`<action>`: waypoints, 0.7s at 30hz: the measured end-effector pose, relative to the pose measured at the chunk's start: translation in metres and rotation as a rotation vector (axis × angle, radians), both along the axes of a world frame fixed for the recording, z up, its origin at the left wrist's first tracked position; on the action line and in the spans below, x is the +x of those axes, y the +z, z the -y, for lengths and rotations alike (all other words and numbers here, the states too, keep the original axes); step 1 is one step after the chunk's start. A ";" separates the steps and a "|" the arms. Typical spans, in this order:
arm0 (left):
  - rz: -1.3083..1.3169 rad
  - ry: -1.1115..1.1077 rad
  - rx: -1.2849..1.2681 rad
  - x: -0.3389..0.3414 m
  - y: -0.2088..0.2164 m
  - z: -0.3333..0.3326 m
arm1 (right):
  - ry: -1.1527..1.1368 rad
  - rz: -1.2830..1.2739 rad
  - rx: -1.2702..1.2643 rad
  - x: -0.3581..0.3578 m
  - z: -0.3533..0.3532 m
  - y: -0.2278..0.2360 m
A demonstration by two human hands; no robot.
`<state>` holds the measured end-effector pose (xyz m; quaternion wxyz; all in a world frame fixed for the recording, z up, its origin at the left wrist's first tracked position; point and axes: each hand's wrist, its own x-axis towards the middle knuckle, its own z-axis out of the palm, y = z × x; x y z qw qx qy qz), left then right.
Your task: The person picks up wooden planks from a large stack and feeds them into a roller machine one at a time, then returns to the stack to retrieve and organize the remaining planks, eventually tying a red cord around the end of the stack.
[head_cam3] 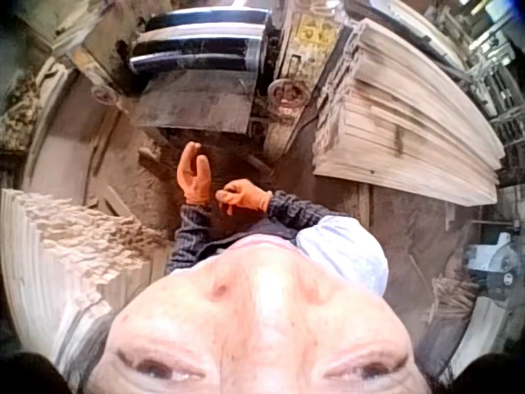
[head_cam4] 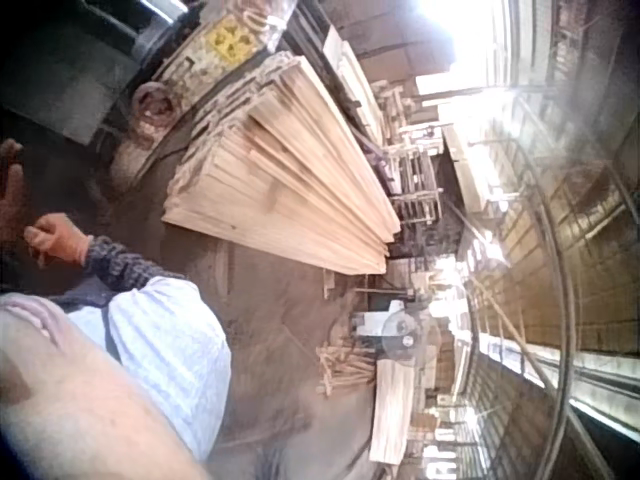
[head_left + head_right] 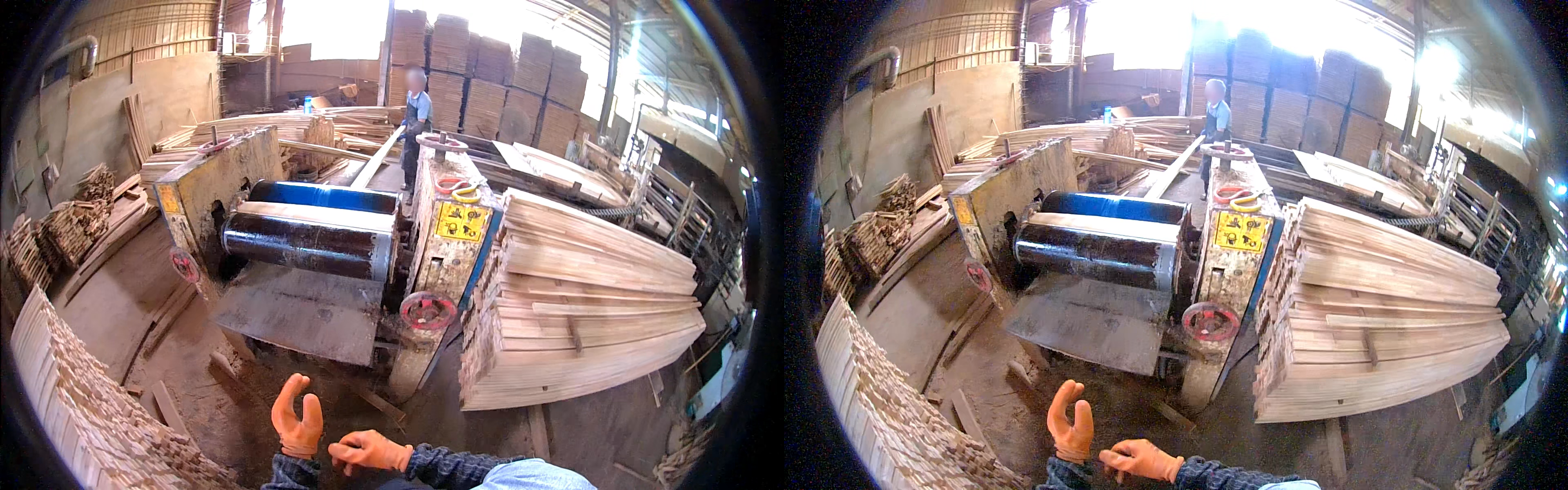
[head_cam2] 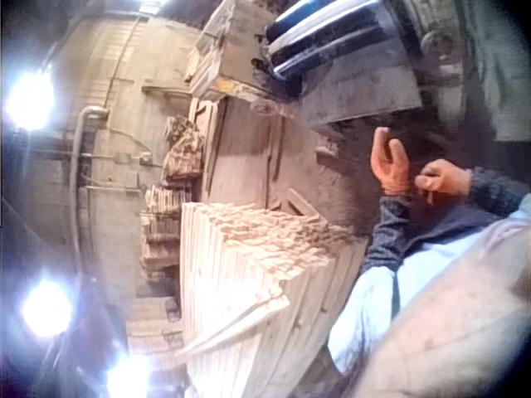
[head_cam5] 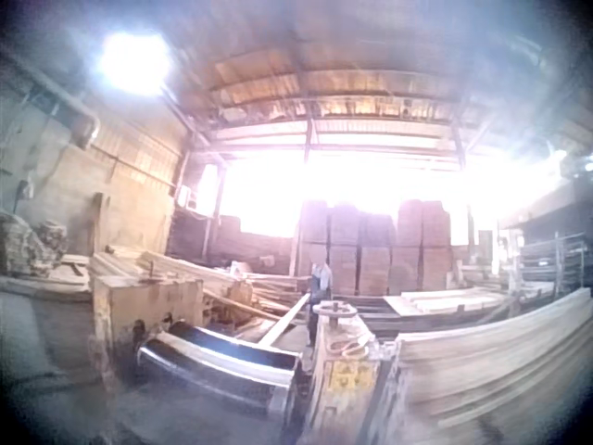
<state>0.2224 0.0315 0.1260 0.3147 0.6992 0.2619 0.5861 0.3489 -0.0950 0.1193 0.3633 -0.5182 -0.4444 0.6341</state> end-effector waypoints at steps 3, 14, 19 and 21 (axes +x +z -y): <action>0.012 -0.226 -0.186 0.016 0.001 0.011 | -0.002 0.117 0.089 0.012 -0.010 0.016; 0.206 -0.532 -0.942 0.007 -0.022 0.071 | -0.162 -1.232 0.350 0.030 -0.068 0.028; -0.087 -0.178 -0.350 0.025 -0.005 0.065 | -0.125 -1.656 0.362 0.027 -0.124 0.031; -0.177 -0.204 -0.522 0.025 0.030 0.058 | -0.264 -1.598 0.342 0.024 -0.130 0.036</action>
